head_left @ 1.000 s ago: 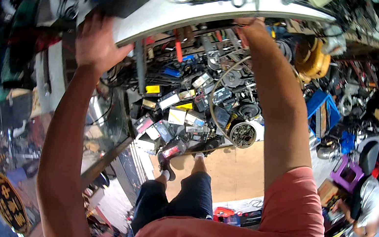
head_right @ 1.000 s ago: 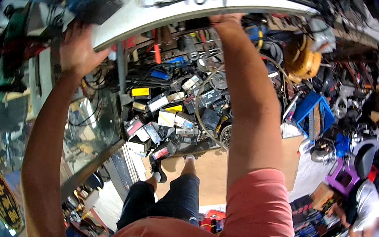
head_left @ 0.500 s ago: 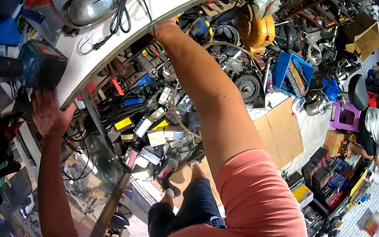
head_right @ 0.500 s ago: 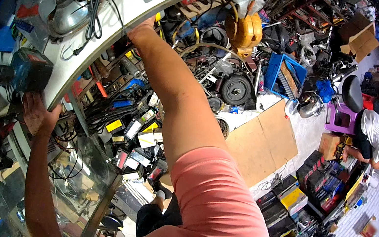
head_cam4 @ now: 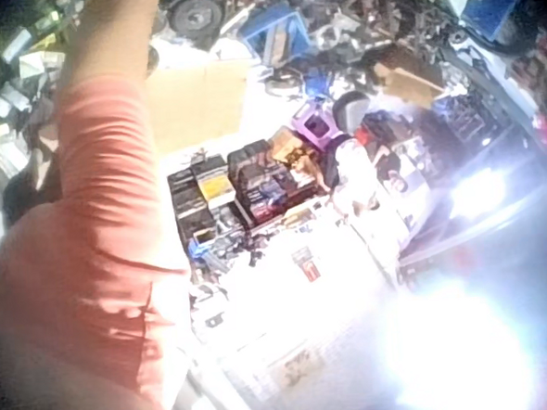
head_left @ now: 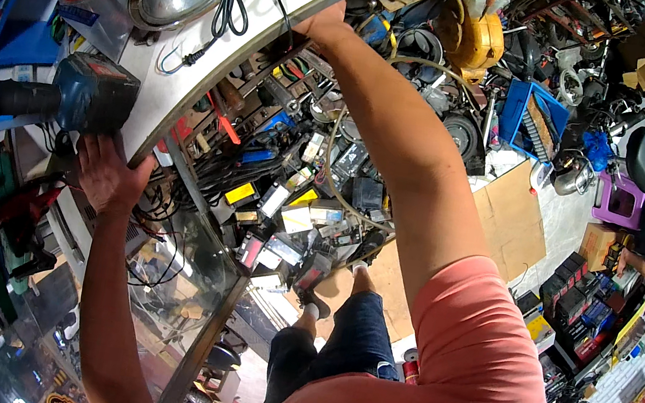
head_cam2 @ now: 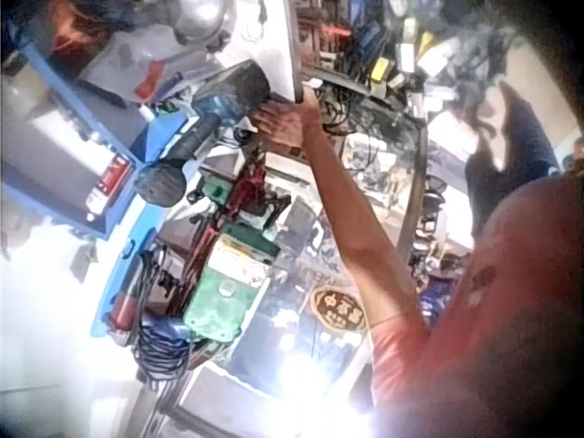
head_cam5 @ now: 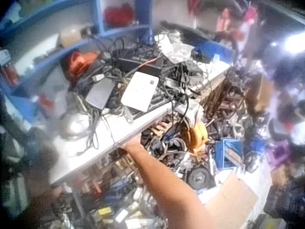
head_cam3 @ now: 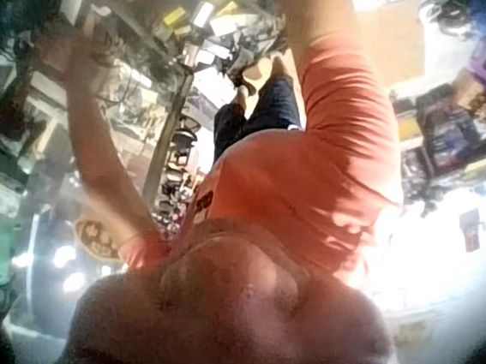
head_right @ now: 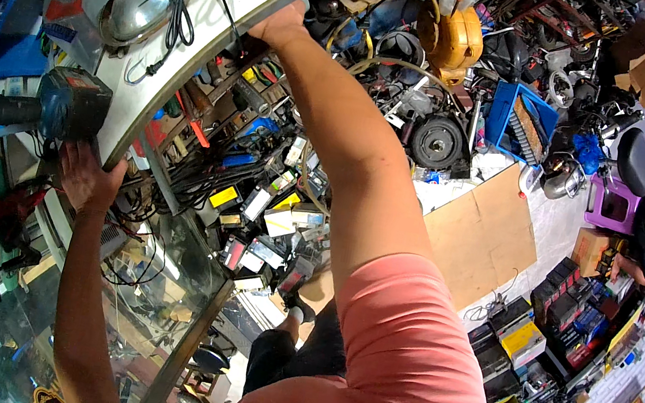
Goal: The person sits on the floor and works on a small tire mounted on a wooden block. They use a screwdriver to pry the tire bead from the rim, then retrieve a yellow lubricant bottle from a shelf and apply it to the rim. The person continues to use the screwdriver to separate the tire from the rim.
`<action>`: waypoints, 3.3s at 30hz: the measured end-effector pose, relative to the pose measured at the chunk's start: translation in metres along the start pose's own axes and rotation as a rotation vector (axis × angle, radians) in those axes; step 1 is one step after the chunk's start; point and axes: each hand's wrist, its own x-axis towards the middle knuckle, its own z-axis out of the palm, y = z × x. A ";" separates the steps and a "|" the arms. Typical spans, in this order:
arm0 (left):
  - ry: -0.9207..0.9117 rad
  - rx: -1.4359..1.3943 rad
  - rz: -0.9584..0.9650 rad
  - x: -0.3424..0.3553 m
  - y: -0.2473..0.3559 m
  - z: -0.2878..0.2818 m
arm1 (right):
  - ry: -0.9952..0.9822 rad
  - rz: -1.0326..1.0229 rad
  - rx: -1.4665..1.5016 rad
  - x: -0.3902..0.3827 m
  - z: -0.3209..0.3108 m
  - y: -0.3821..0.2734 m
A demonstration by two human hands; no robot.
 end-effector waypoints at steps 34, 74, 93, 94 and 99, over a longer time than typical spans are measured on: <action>-0.120 0.200 -0.005 0.005 -0.008 0.021 | -1.073 0.924 0.860 -0.510 -0.052 -0.043; -0.022 -0.182 -0.071 0.000 0.013 -0.014 | -0.657 0.484 0.187 -0.631 -0.208 0.103; -0.033 -0.156 -0.090 0.003 0.017 -0.032 | -0.982 0.320 -0.081 -0.596 -0.193 0.089; -0.018 -0.155 -0.088 0.002 0.017 -0.027 | -0.985 0.053 -0.241 -0.597 -0.187 0.088; -0.003 -0.097 -0.093 -0.001 0.006 -0.033 | -0.848 0.589 0.152 -0.544 -0.205 0.024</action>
